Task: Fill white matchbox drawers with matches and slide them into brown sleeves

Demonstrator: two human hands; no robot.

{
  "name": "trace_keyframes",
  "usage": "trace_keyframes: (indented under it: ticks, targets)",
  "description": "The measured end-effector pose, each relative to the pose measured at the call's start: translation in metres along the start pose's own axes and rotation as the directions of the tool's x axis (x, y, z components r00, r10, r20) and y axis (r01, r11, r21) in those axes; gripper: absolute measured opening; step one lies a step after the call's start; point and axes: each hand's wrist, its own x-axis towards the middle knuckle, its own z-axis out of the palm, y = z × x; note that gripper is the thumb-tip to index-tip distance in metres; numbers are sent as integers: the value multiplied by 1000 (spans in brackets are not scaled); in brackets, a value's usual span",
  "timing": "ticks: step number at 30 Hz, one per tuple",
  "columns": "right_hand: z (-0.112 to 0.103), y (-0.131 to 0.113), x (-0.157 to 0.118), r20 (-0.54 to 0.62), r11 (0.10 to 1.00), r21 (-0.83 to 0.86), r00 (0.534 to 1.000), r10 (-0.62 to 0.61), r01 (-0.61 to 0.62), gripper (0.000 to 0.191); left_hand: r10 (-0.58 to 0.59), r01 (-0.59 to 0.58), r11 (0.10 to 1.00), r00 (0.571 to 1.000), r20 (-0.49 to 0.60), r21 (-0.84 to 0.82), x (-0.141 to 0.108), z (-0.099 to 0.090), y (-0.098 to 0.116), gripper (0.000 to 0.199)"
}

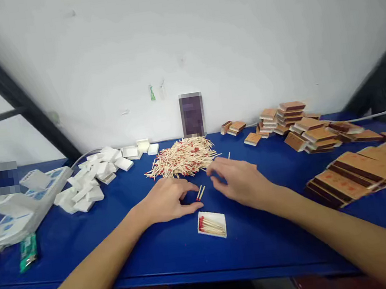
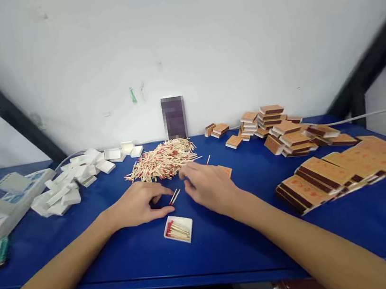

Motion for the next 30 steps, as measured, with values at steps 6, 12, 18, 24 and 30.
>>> trace_keyframes:
  ticks: [6, 12, 18, 24, 30]
  targets:
    - [0, 13, 3, 36, 969, -247, 999, -21, 29, 18, 53, -53, 998, 999, 6, -31, 2, 1, 9, 26]
    - [11, 7, 16, 5, 964, -267, 1000, -1, 2, 25, 72, -74, 990, 997, -25, -121, 3, 3, 9, 26]
    - [11, 9, 18, 60, 974, -226, 998, 35, -21, 23, 7, -20, 984, 997, -72, -175, 3, 4, 3, 19]
    - [5, 14, 15, 33, 968, -238, 996, 88, -77, 19, 6, -10, 997, 998, -59, -72, 0, -3, -1, 18]
    - [5, 13, 16, 74, 982, -176, 994, 85, -71, 20, 5, -6, 999, 1000, -30, -39, -1, -4, 0, 22]
